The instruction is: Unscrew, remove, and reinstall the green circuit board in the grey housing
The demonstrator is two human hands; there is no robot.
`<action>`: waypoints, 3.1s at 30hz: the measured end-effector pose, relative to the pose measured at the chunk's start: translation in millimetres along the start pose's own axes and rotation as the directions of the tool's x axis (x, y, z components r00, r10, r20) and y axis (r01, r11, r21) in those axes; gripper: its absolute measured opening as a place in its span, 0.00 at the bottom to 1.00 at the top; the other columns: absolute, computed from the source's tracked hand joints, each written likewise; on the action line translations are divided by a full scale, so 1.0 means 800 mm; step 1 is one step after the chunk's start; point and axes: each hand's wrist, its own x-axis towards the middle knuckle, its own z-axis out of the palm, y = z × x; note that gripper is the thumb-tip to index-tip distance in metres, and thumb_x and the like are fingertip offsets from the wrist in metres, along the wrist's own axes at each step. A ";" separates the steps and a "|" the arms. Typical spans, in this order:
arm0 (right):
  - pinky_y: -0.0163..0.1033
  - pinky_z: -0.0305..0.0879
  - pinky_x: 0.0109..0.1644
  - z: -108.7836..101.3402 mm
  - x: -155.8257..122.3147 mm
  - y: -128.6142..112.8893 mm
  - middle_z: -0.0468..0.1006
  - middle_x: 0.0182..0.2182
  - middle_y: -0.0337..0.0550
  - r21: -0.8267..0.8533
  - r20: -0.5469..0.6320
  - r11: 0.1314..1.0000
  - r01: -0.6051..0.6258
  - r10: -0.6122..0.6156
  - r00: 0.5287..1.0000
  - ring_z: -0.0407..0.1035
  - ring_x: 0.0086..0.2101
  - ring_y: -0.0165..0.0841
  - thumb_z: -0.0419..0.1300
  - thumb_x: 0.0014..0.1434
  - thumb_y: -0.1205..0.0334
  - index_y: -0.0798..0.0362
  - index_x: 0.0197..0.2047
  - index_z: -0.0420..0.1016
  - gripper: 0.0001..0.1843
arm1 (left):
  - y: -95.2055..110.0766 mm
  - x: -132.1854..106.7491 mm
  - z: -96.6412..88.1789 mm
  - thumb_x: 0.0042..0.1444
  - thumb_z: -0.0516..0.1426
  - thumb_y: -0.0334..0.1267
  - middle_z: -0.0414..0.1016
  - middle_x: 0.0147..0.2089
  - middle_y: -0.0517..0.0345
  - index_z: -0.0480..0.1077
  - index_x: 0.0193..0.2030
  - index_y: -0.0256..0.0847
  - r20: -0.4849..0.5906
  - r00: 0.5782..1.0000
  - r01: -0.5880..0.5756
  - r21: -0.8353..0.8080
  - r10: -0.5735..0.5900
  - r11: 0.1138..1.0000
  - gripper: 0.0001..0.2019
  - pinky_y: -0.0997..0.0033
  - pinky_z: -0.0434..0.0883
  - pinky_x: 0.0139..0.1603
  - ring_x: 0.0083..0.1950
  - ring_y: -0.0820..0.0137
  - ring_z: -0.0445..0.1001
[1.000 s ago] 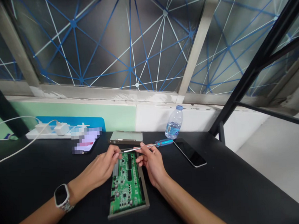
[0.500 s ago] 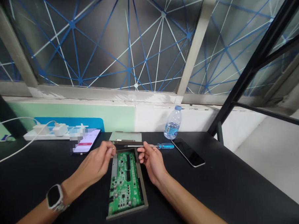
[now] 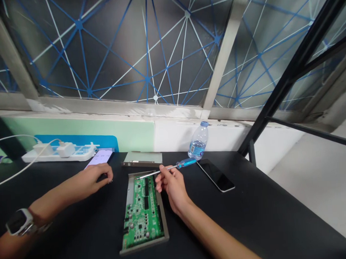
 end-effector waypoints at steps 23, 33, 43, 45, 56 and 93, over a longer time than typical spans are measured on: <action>0.31 0.58 0.19 -0.004 0.002 0.002 0.74 0.19 0.37 -0.041 0.052 0.999 0.017 -0.014 0.999 0.64 0.16 0.26 0.68 0.54 0.49 0.54 0.28 0.66 0.20 | -0.018 0.004 0.025 0.48 0.54 0.32 0.74 0.40 0.52 0.72 0.41 0.41 -0.020 0.998 0.065 -0.055 -0.066 0.996 0.13 0.66 0.71 0.43 0.40 0.64 0.74; 0.30 0.58 0.19 -0.002 -0.001 0.002 0.74 0.18 0.37 -0.066 0.066 0.997 0.027 -0.022 0.998 0.64 0.15 0.25 0.67 0.55 0.50 0.53 0.29 0.65 0.19 | -0.021 0.010 0.034 0.52 0.52 0.31 0.76 0.43 0.47 0.77 0.42 0.39 -0.037 0.999 0.003 -0.003 -0.004 1.000 0.15 0.64 0.71 0.42 0.38 0.63 0.76; 0.30 0.59 0.19 -0.003 0.003 0.002 0.74 0.19 0.36 -0.089 0.082 0.995 0.035 -0.027 0.996 0.64 0.15 0.25 0.67 0.55 0.50 0.54 0.29 0.65 0.19 | -0.023 0.013 0.029 0.52 0.51 0.27 0.77 0.37 0.51 0.76 0.34 0.39 0.034 0.999 0.016 0.071 -0.018 0.997 0.12 0.68 0.68 0.41 0.39 0.64 0.75; 0.29 0.59 0.19 -0.004 0.003 0.003 0.74 0.19 0.36 -0.093 0.085 0.995 0.034 -0.026 0.996 0.64 0.15 0.25 0.67 0.56 0.50 0.54 0.29 0.64 0.19 | -0.026 0.014 0.030 0.51 0.51 0.27 0.77 0.38 0.52 0.76 0.34 0.38 0.041 0.999 0.026 0.074 -0.029 0.997 0.12 0.69 0.67 0.41 0.38 0.65 0.75; 0.29 0.54 0.18 -0.005 0.005 -0.005 0.71 0.16 0.33 -0.167 0.082 0.986 0.020 -0.006 0.997 0.60 0.14 0.24 0.62 0.59 0.51 0.52 0.28 0.61 0.18 | -0.033 0.016 0.031 0.49 0.52 0.27 0.77 0.34 0.53 0.76 0.29 0.40 0.038 0.999 0.027 0.020 -0.028 0.999 0.11 0.69 0.67 0.39 0.37 0.65 0.76; 0.35 0.48 0.29 -0.017 -0.003 -0.052 0.73 0.27 0.37 -0.967 0.222 -0.158 0.201 -0.129 0.966 0.65 0.26 0.30 0.55 0.62 0.53 0.50 0.33 0.68 0.11 | 0.061 0.003 0.071 0.69 0.43 0.43 0.64 0.64 0.49 0.66 0.60 0.41 -0.134 0.979 -0.155 -0.008 0.153 0.988 0.20 0.48 0.64 0.64 0.61 0.57 0.65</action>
